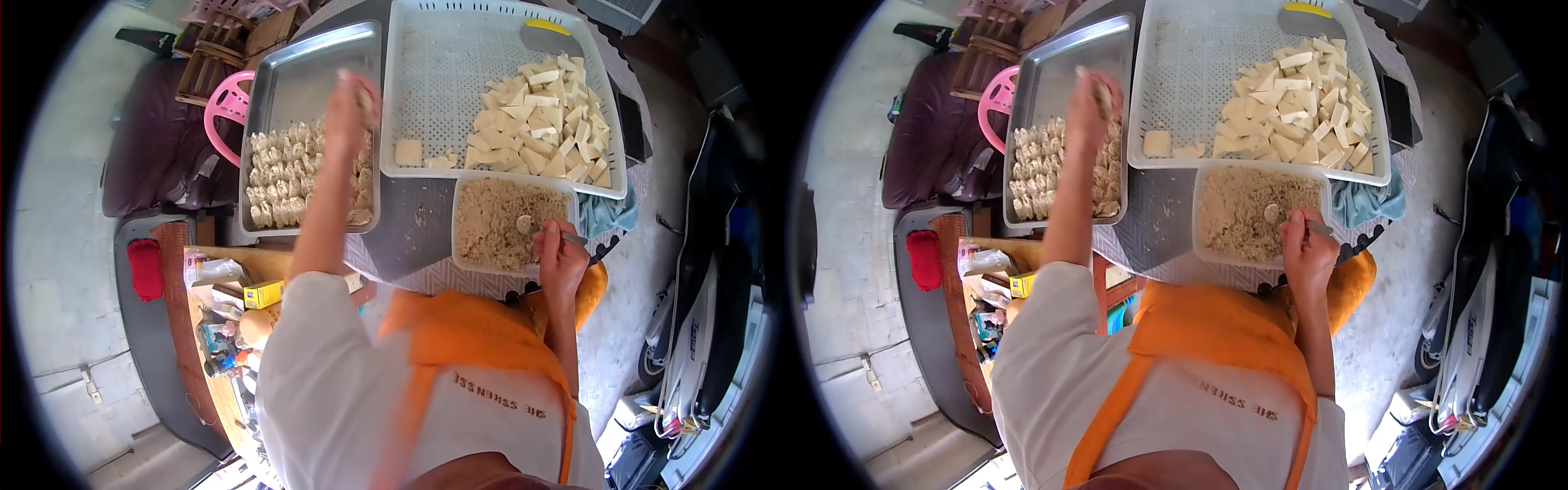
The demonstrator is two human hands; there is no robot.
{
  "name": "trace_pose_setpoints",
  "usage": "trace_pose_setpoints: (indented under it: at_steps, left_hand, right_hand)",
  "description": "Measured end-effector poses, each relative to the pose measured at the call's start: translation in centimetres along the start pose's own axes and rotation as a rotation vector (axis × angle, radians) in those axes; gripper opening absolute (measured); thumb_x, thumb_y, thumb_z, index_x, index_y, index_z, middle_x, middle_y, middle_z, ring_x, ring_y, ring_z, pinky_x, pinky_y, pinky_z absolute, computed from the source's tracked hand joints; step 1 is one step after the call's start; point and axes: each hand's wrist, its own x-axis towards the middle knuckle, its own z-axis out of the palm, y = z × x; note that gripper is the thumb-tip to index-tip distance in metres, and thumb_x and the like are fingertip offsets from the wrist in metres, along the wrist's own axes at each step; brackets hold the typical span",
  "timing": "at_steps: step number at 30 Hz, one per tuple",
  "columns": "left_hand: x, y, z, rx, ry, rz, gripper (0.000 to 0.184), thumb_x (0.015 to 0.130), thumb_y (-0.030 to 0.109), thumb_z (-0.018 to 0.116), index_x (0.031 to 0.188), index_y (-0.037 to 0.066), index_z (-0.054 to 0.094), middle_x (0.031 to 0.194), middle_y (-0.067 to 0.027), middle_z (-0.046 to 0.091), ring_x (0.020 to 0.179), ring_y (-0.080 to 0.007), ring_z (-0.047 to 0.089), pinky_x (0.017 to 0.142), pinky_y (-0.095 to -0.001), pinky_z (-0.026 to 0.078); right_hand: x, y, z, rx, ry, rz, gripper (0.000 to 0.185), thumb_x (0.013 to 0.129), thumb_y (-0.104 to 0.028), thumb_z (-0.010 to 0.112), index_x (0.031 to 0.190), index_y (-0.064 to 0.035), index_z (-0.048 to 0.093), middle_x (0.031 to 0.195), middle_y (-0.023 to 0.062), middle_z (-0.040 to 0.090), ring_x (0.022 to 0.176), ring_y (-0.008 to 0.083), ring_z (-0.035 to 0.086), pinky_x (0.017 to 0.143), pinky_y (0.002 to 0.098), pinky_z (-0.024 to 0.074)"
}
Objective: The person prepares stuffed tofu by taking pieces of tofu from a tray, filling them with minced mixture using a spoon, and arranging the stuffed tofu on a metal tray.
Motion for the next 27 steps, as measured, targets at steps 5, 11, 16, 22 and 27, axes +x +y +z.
trace_pose_setpoints:
  at_steps: [5, 11, 16, 22, 27]
  left_hand:
    - [13.1, -5.2, -12.3, 0.357, 0.068, 0.125, 0.028, 0.088, 0.021, 0.06, 0.112, 0.006, 0.063, 0.083, -0.0047, 0.065, 0.069, -0.0148, 0.059, 0.067, -0.0277, 0.05]
    - [15.5, -8.7, -18.1, 0.839, -0.084, -0.003, 0.019, 0.081, 0.017, 0.068, 0.095, 0.006, 0.073, 0.075, -0.0035, 0.066, 0.067, -0.0106, 0.059, 0.06, -0.0268, 0.048]
    - [13.7, -7.4, -17.3, 0.748, -0.07, -0.228, 0.021, 0.085, 0.024, 0.065, 0.092, 0.006, 0.074, 0.08, -0.0018, 0.068, 0.069, -0.0114, 0.059, 0.063, -0.0279, 0.049]
    - [14.3, -7.5, -17.7, 0.931, -0.166, -0.046, 0.039, 0.092, 0.038, 0.052, 0.1, 0.004, 0.07, 0.089, -0.0094, 0.069, 0.076, -0.0221, 0.063, 0.073, -0.0362, 0.051]
    - [12.4, -4.4, -8.0, 1.356, -0.035, 0.575, 0.038, 0.094, 0.036, 0.047, 0.098, 0.004, 0.067, 0.096, -0.0171, 0.067, 0.087, -0.0365, 0.062, 0.079, -0.0448, 0.048]
  right_hand:
    - [0.1, 0.0, 0.1, -0.018, 0.017, -0.007, 0.024, 0.091, -0.003, 0.056, 0.071, 0.0094, 0.061, 0.075, 0.0123, 0.067, 0.054, 0.0161, 0.063, 0.049, 0.0256, 0.0477]
    - [0.1, -0.1, 0.1, -0.018, 0.023, 0.0, 0.026, 0.09, -0.002, 0.056, 0.067, 0.0091, 0.061, 0.075, 0.0135, 0.067, 0.054, 0.018, 0.063, 0.049, 0.0267, 0.0473]
    - [0.2, -0.5, 0.0, -0.042, -0.002, -0.032, 0.026, 0.09, -0.003, 0.057, 0.067, 0.0089, 0.061, 0.074, 0.0139, 0.067, 0.054, 0.0199, 0.063, 0.05, 0.0275, 0.0479]
    - [0.1, 0.0, 0.0, -0.054, 0.015, -0.042, 0.026, 0.089, -0.004, 0.058, 0.066, 0.0067, 0.062, 0.072, 0.0135, 0.067, 0.054, 0.021, 0.064, 0.05, 0.0285, 0.0479]
    - [0.2, 0.0, -0.1, -0.07, 0.014, -0.028, 0.021, 0.088, -0.005, 0.061, 0.07, 0.0055, 0.063, 0.074, 0.0119, 0.067, 0.054, 0.0216, 0.064, 0.049, 0.0293, 0.0473]
